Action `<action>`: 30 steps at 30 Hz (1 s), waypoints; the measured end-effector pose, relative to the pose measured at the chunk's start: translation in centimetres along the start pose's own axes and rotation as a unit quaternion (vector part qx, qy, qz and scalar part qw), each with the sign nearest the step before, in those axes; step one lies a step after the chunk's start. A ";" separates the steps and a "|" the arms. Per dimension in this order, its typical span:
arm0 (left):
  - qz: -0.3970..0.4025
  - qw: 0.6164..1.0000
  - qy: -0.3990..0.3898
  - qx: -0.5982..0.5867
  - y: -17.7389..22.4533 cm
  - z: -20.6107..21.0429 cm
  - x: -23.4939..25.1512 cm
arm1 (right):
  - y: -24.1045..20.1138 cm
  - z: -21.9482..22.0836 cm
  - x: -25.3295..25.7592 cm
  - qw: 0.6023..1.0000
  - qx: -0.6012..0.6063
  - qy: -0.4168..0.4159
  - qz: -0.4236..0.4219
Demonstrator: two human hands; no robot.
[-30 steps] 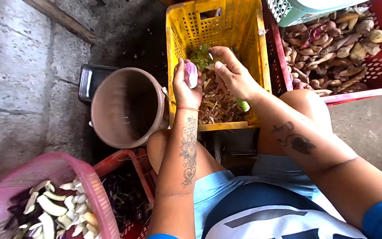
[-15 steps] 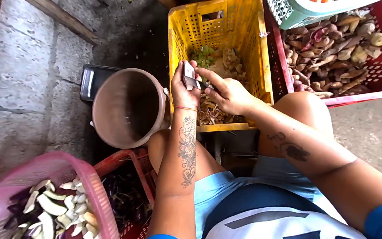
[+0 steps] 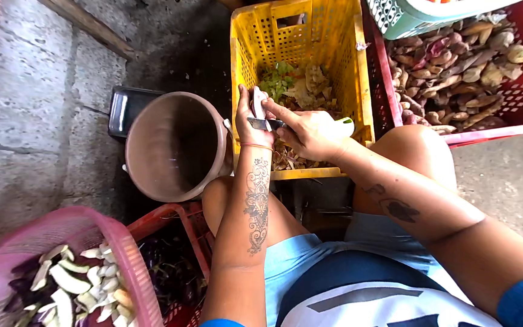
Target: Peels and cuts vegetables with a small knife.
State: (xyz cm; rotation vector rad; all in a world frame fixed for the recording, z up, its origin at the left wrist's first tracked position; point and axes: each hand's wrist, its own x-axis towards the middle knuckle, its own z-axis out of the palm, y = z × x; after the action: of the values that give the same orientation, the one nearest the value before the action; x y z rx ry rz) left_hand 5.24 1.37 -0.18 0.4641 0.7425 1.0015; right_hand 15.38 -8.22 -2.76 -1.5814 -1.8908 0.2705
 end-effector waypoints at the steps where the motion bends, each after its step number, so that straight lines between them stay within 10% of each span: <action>1: 0.006 1.000 -0.003 0.001 -0.2 -0.2 0.1 | 0.0 0.1 0.0 1.000 -0.004 0.003 0.003; 17: 0.016 0.995 -0.007 0.101 -1.9 -0.3 -0.1 | 1.6 -2.6 1.4 0.975 0.150 -0.018 0.166; 30: 0.012 0.997 -0.014 0.076 -1.3 0.1 0.3 | 0.7 -2.4 0.7 0.995 0.036 -0.069 0.068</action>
State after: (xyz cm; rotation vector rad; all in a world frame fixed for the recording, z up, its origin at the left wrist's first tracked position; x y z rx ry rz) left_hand 6.17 0.97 -1.11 0.6189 0.7928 0.9618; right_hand 17.36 -7.96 -1.04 -1.6837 -1.8550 0.5133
